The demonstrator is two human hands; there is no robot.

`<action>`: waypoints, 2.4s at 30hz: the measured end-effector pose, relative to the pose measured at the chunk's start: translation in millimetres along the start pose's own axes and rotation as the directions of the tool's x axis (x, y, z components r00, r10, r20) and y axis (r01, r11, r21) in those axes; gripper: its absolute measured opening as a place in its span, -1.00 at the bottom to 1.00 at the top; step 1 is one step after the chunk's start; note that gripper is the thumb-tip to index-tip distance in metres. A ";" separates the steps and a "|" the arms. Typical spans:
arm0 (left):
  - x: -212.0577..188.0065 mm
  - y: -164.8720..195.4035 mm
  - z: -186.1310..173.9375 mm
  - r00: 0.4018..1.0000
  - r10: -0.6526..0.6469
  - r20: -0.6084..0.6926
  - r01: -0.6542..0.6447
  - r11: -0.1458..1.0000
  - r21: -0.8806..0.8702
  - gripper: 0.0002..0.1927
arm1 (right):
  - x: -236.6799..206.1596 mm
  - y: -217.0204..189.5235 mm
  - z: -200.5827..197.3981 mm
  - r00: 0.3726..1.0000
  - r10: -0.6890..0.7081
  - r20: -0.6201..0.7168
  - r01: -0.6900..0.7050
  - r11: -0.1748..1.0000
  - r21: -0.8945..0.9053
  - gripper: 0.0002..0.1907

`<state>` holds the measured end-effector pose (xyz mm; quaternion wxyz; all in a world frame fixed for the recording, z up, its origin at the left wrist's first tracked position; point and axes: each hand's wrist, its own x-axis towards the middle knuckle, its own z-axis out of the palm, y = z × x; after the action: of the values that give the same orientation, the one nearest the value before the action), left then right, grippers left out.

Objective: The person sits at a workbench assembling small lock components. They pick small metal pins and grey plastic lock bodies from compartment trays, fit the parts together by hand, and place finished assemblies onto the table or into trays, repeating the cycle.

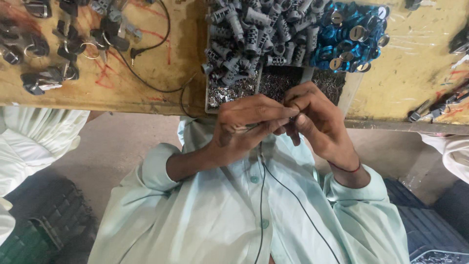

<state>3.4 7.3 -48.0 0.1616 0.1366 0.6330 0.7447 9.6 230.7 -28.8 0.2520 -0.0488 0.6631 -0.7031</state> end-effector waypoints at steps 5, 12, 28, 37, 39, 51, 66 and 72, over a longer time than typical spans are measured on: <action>2.0 -2.3 -2.2 0.996 0.062 0.062 -0.055 0.993 -0.104 -0.74 | -5.8 3.0 4.1 0.999 0.048 -0.015 -0.046 0.994 0.101 -0.72; 4.1 12.5 14.1 0.973 0.153 -0.174 -0.096 0.949 0.301 -0.86 | -6.5 0.2 18.5 0.947 -0.290 -0.139 0.161 0.801 -0.576 -0.89; 19.6 4.5 -7.6 0.997 -0.064 0.043 0.058 0.989 0.135 -0.90 | -6.0 -18.8 -29.7 0.971 -0.045 -0.237 -0.221 0.231 -0.948 -0.89; 22.6 10.6 5.3 0.977 -0.198 0.077 0.200 0.980 -0.017 -0.84 | -12.1 -32.2 -4.7 0.985 0.051 -0.164 -0.114 0.908 -0.402 -0.87; 23.6 11.1 -0.4 0.976 -0.180 0.123 0.180 0.984 0.016 -0.83 | -16.0 -33.0 0.2 0.979 0.063 -0.196 -0.151 0.866 -0.477 -0.86; 18.2 16.8 -12.3 0.968 -0.125 0.216 0.149 0.984 -0.099 -0.88 | -27.8 -35.2 5.9 0.981 0.150 -0.122 -0.166 0.976 -0.137 -0.91; 9.6 6.5 -2.2 0.984 -0.121 0.132 0.142 0.977 -0.160 -0.90 | -26.5 -31.9 8.6 0.983 -0.083 -0.162 0.017 0.929 -0.370 -0.84; 9.6 8.9 -5.2 0.986 -0.064 0.153 0.079 0.993 -0.092 -0.90 | -21.7 -41.5 8.2 0.989 0.017 -0.149 -0.066 0.942 -0.328 -0.86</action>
<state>-8.0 5.3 -40.0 0.2418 0.1610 0.5865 0.7561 19.7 232.1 17.6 0.2065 -0.0255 0.7894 -0.5775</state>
